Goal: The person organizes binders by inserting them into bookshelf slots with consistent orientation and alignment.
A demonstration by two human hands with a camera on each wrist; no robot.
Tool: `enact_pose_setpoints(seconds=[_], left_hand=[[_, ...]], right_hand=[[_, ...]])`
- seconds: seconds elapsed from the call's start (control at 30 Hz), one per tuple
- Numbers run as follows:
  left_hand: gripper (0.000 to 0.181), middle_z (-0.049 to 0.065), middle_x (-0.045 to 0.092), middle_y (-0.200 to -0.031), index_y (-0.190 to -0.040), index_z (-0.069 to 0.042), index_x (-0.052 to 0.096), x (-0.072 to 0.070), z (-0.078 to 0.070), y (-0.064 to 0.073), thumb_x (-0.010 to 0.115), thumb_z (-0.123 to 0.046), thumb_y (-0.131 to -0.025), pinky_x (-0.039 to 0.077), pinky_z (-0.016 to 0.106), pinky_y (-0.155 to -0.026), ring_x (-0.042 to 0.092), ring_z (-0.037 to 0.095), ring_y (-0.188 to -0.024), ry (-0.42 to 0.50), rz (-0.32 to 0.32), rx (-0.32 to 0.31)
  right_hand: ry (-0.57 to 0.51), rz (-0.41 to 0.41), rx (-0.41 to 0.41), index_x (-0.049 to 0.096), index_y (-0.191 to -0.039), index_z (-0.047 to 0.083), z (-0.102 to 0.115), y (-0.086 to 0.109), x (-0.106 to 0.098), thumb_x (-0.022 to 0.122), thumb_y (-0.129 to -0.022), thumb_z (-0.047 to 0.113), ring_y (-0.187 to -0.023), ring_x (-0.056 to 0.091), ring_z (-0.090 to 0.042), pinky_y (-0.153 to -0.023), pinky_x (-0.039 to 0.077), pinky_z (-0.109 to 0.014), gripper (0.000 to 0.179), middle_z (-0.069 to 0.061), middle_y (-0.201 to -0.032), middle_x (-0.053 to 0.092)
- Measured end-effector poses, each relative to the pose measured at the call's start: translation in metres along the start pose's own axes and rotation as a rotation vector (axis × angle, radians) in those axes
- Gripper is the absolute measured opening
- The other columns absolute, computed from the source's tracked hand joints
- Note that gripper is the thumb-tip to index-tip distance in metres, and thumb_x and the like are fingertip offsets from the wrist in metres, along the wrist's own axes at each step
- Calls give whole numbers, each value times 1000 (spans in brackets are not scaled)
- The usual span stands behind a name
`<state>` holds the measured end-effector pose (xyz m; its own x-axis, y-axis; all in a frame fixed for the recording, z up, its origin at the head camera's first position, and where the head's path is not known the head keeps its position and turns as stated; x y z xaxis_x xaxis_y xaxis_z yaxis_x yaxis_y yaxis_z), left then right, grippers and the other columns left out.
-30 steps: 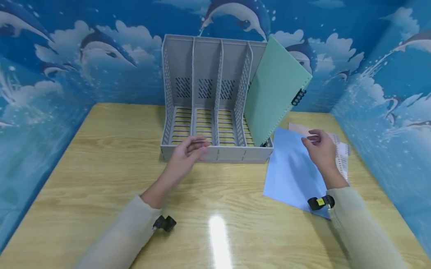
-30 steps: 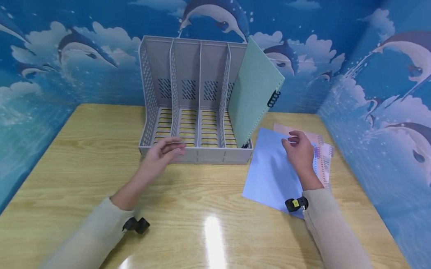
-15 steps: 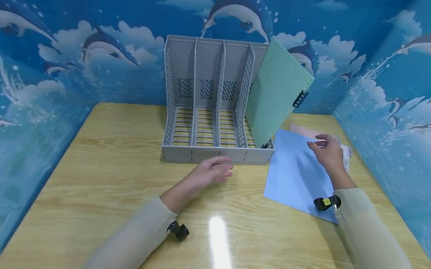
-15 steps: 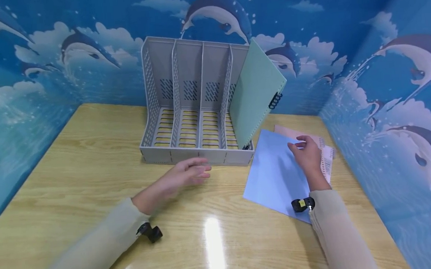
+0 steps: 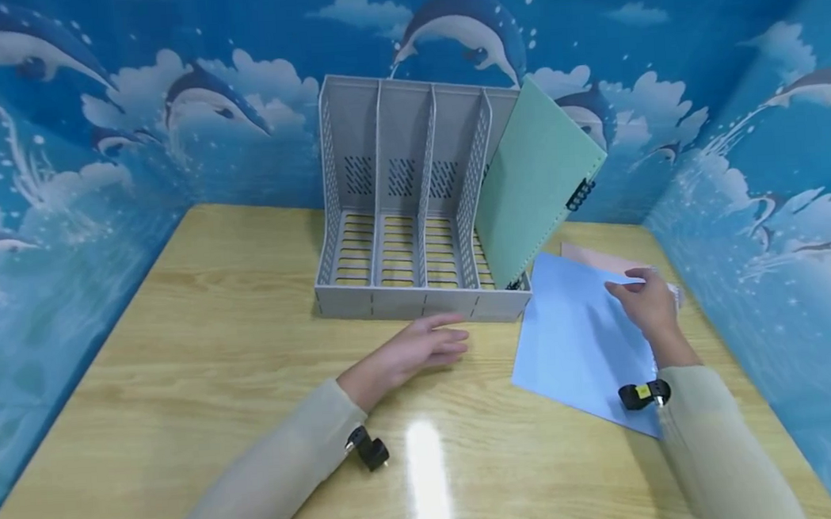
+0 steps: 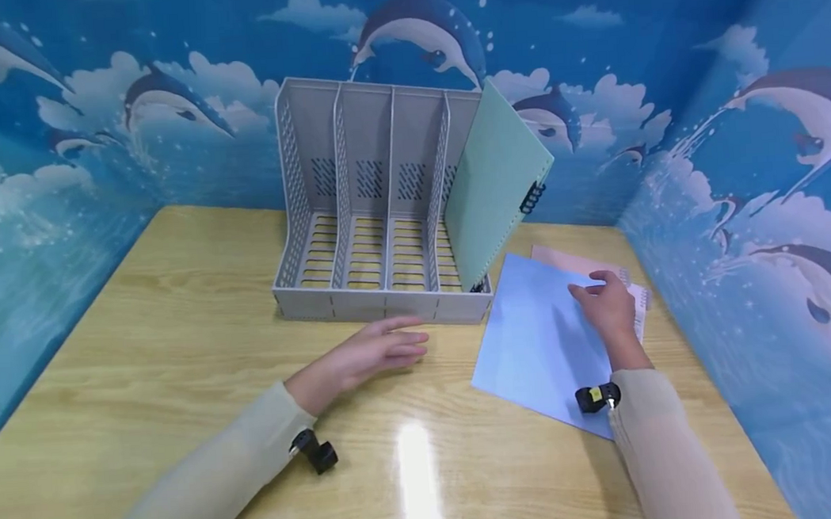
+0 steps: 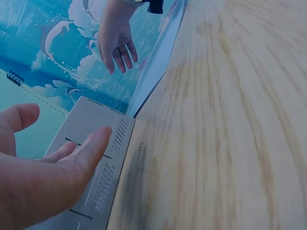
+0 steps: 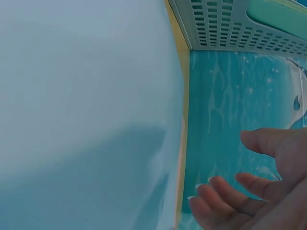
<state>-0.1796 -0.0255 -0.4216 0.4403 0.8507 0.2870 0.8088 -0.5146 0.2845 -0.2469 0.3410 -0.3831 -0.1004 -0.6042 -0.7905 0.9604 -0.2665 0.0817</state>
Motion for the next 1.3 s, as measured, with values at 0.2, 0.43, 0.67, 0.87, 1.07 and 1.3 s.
enact_pose_setpoints(seconds=[0.2, 0.43, 0.67, 0.87, 1.07, 1.3], left_hand=[[54, 26, 48, -139, -148, -1, 35, 6, 5, -8, 54, -8, -98, 43, 41, -106, 52, 36, -125, 28, 10, -39], [56, 25, 47, -140, -148, -1, 34, 13, 13, -14, 55, -7, -97, 42, 41, -108, 51, 36, -126, 57, 11, -66], [58, 24, 45, -142, -148, 0, 34, 18, 13, -18, 57, -8, -96, 40, 41, -109, 50, 36, -128, 52, 4, -73], [58, 24, 43, -144, -148, 1, 33, 19, 16, -21, 56, -8, -96, 38, 42, -111, 48, 36, -129, 68, -7, -85], [59, 24, 43, -145, -148, 1, 32, 21, 17, -23, 56, -8, -96, 37, 43, -111, 47, 37, -129, 62, 4, -81], [58, 24, 43, -144, -149, 1, 32, 23, 16, -26, 56, -8, -96, 37, 43, -112, 47, 37, -130, 91, 5, -93]], right_hand=[[26, -4, 20, 36, -142, -9, -12, -4, -9, 54, -96, 41, -117, 51, -48, -90, 49, -55, 70, -38, -133, 47], [1, 16, 145, 32, -145, -7, -25, -4, -14, 54, -96, 41, -121, 48, -45, -93, 48, -53, 72, -35, -140, 41], [25, 54, 190, 28, -145, -11, -39, -7, -19, 55, -95, 43, -120, 45, -46, -95, 45, -55, 78, -35, -138, 40], [44, 108, 247, 25, -146, -11, -43, -7, -18, 56, -94, 43, -114, 48, -42, -92, 47, -53, 81, -33, -134, 42], [59, 124, 275, 23, -145, -11, -45, -8, -18, 55, -94, 44, -112, 49, -41, -91, 48, -52, 82, -33, -133, 42], [53, 129, 304, 23, -146, -10, -50, -11, -17, 56, -94, 43, -106, 53, -36, -83, 53, -46, 81, -32, -130, 44]])
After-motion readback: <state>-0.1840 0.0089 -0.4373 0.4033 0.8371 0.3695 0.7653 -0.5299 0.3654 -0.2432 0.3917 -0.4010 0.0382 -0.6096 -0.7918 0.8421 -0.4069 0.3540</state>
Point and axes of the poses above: each hand's wrist, its own y-axis away from the middle knuckle, its own x-axis out of the palm, z = x × y, the point moved 3 cm from there along -y, towards the middle knuckle
